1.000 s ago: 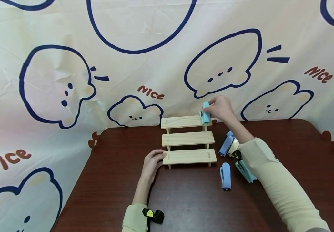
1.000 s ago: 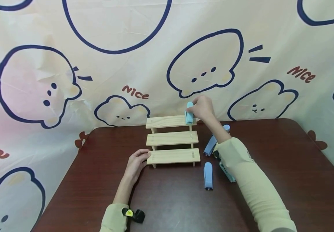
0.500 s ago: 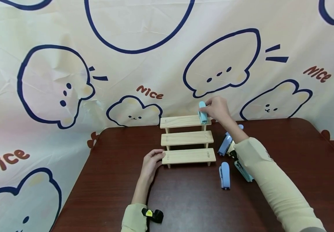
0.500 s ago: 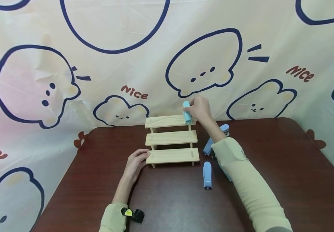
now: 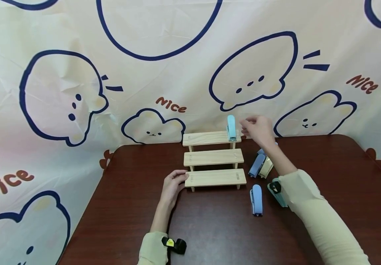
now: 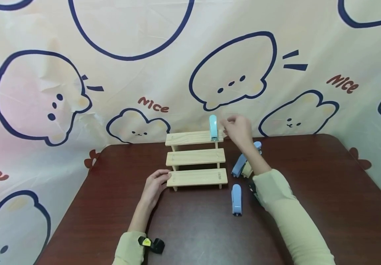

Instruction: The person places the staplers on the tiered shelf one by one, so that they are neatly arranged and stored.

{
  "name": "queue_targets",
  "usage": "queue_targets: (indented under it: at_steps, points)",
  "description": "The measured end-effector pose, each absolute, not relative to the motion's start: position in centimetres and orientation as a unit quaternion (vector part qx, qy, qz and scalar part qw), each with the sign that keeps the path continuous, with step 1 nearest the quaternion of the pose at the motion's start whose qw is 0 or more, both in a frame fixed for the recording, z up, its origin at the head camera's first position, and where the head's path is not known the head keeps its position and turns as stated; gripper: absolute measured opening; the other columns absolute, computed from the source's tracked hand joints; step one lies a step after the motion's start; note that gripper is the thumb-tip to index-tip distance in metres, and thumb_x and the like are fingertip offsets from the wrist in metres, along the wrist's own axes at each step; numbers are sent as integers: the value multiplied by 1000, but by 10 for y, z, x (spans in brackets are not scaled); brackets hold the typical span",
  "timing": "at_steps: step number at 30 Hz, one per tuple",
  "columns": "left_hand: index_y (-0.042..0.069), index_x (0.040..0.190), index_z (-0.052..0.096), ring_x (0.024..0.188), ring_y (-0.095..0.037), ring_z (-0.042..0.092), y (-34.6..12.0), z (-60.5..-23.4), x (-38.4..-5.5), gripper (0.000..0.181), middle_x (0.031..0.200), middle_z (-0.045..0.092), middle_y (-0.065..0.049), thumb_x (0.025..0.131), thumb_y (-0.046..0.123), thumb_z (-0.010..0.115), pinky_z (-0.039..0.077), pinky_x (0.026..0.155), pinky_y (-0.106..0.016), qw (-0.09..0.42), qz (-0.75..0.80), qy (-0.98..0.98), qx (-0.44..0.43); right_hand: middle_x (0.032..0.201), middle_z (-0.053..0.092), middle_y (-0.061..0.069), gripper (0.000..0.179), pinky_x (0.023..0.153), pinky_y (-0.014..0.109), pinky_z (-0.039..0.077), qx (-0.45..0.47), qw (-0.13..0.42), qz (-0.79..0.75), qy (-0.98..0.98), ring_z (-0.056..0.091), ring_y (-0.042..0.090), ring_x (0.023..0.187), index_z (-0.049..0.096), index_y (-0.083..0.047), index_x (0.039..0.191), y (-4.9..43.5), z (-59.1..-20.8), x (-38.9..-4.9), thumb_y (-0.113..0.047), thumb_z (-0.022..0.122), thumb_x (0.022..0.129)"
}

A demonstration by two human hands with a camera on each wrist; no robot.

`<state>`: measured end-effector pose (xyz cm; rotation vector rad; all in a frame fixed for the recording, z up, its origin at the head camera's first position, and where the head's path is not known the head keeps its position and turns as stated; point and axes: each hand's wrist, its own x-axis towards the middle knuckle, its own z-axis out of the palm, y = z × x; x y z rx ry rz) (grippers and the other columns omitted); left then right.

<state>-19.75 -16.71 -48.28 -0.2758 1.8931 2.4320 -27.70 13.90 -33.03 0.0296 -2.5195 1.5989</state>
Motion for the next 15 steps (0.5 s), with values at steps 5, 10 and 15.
queue_targets:
  at_steps: [5, 10, 15]
  points:
    - [-12, 121, 63, 88, -15, 68, -166, -483, -198, 31, 96, 69, -5, 94, 2, 70, 58, 75, -27, 22, 783, 615, -92, 106, 71, 27, 44, 74, 26, 60, -7, 62, 590, -805, 74, 11, 76, 62, 14, 130, 170, -342, -258, -22, 63, 105]
    - [-12, 120, 64, 88, -15, 68, -166, -481, -197, 30, 97, 68, -5, 95, 2, 70, 58, 75, -27, 22, 781, 617, -94, 95, 75, 12, 49, 77, 30, 61, -30, 58, 607, -792, 74, 7, 75, 59, 14, 134, 195, -355, -242, -26, 62, 106]
    - [-11, 120, 63, 89, -15, 68, -165, -481, -197, 30, 98, 67, -5, 95, 2, 70, 58, 75, -27, 24, 781, 617, -94, 85, 74, -4, 51, 77, 28, 60, -48, 57, 614, -786, 74, 5, 76, 57, 14, 137, 215, -365, -230, -27, 61, 106]
